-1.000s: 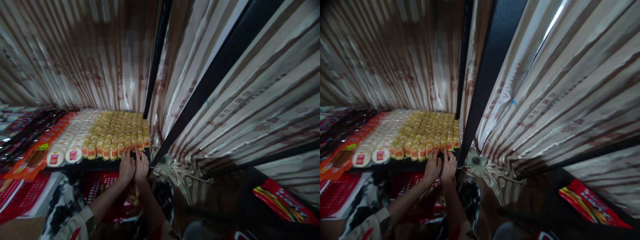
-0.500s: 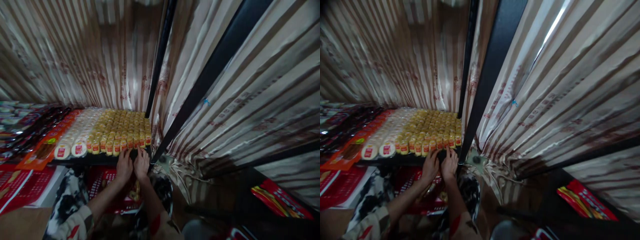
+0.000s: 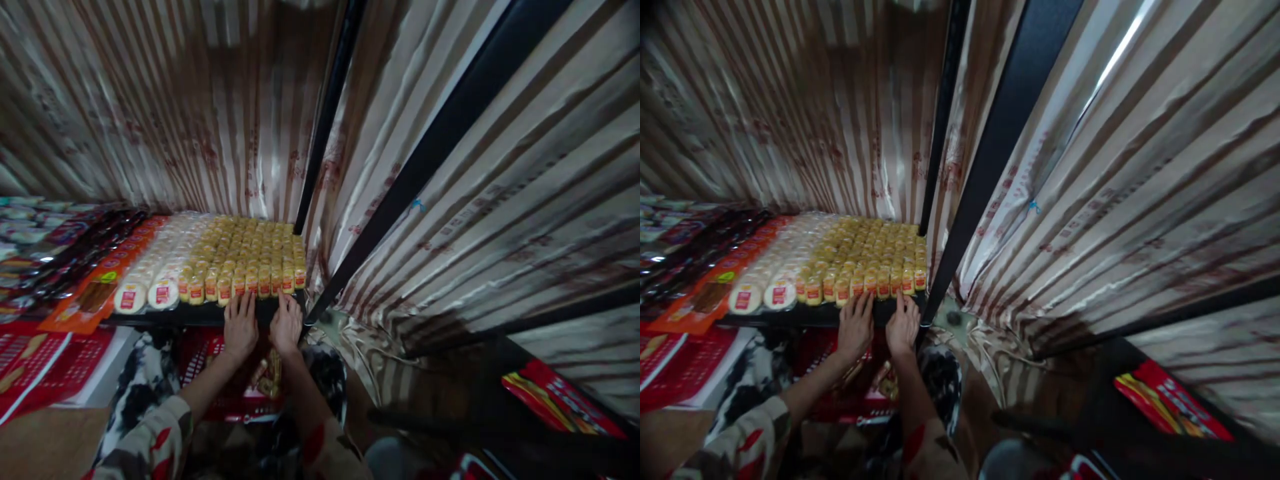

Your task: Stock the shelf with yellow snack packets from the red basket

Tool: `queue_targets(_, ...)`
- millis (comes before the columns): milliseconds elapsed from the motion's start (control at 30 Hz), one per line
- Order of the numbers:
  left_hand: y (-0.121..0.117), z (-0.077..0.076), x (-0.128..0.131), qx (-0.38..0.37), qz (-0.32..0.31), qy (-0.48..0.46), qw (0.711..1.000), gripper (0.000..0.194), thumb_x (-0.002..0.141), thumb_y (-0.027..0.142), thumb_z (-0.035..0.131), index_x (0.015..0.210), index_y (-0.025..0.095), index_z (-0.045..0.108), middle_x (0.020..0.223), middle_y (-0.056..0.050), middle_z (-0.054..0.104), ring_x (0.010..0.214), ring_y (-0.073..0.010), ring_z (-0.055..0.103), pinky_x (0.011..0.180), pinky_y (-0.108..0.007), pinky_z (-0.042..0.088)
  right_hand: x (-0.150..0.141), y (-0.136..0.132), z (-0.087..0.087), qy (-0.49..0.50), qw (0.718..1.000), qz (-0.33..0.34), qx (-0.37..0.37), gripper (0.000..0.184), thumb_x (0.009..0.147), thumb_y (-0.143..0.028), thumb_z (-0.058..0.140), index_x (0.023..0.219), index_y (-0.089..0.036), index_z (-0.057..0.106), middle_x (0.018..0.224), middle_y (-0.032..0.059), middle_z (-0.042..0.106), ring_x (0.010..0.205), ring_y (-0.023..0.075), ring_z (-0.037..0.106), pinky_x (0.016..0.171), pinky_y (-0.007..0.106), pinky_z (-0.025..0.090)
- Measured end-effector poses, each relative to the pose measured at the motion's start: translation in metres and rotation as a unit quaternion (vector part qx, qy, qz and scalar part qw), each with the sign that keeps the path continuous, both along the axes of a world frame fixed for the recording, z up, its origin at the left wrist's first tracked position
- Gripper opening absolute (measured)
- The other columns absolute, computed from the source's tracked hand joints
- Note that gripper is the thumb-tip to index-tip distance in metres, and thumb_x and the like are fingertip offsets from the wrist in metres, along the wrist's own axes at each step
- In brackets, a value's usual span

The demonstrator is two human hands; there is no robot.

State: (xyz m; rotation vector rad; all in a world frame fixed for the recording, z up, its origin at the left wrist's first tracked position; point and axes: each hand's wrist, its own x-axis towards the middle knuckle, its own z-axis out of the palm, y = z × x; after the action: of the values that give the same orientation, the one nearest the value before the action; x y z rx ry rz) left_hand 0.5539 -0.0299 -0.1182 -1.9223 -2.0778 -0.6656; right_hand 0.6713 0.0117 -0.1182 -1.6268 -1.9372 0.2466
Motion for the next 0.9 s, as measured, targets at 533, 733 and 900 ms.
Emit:
queue_targets(533,0.007,-0.017,-0.028,0.044,-0.085,0.028,0.995,0.053,0.09,0.023,0.036,0.142,0.012,0.028,0.142,-0.011,0.043,0.14,-0.0247,0.019,0.108,-0.047,0.031,-0.004,0.001,-0.003,-0.013,1.0,-0.015,-0.002,0.058,0.077,-0.006,0.041,0.133,-0.022,0.046,0.118,0.0088,0.055,0.107,0.0224,0.048,0.087,0.033,0.036)
queue_targets(733,0.005,-0.017,-0.024,0.025,-0.057,0.038,0.997,0.047,0.09,0.023,0.037,0.134,0.009,0.042,0.142,-0.009,0.043,0.136,-0.0288,0.028,0.109,-0.045,0.028,-0.005,0.002,-0.004,-0.021,1.0,-0.018,0.009,0.06,0.077,-0.007,0.041,0.134,-0.022,0.045,0.119,0.0096,0.054,0.107,0.022,0.048,0.088,0.033,0.036)
queue_targets(900,0.004,-0.017,-0.024,0.021,-0.062,0.027,0.997,0.046,0.09,0.023,0.038,0.133,0.008,0.043,0.142,-0.013,0.042,0.134,-0.0267,0.033,0.108,-0.044,0.028,-0.004,0.001,-0.003,-0.022,1.0,-0.009,0.01,0.059,0.077,-0.007,0.04,0.135,-0.021,0.045,0.118,0.0096,0.054,0.106,0.0219,0.048,0.087,0.033,0.037)
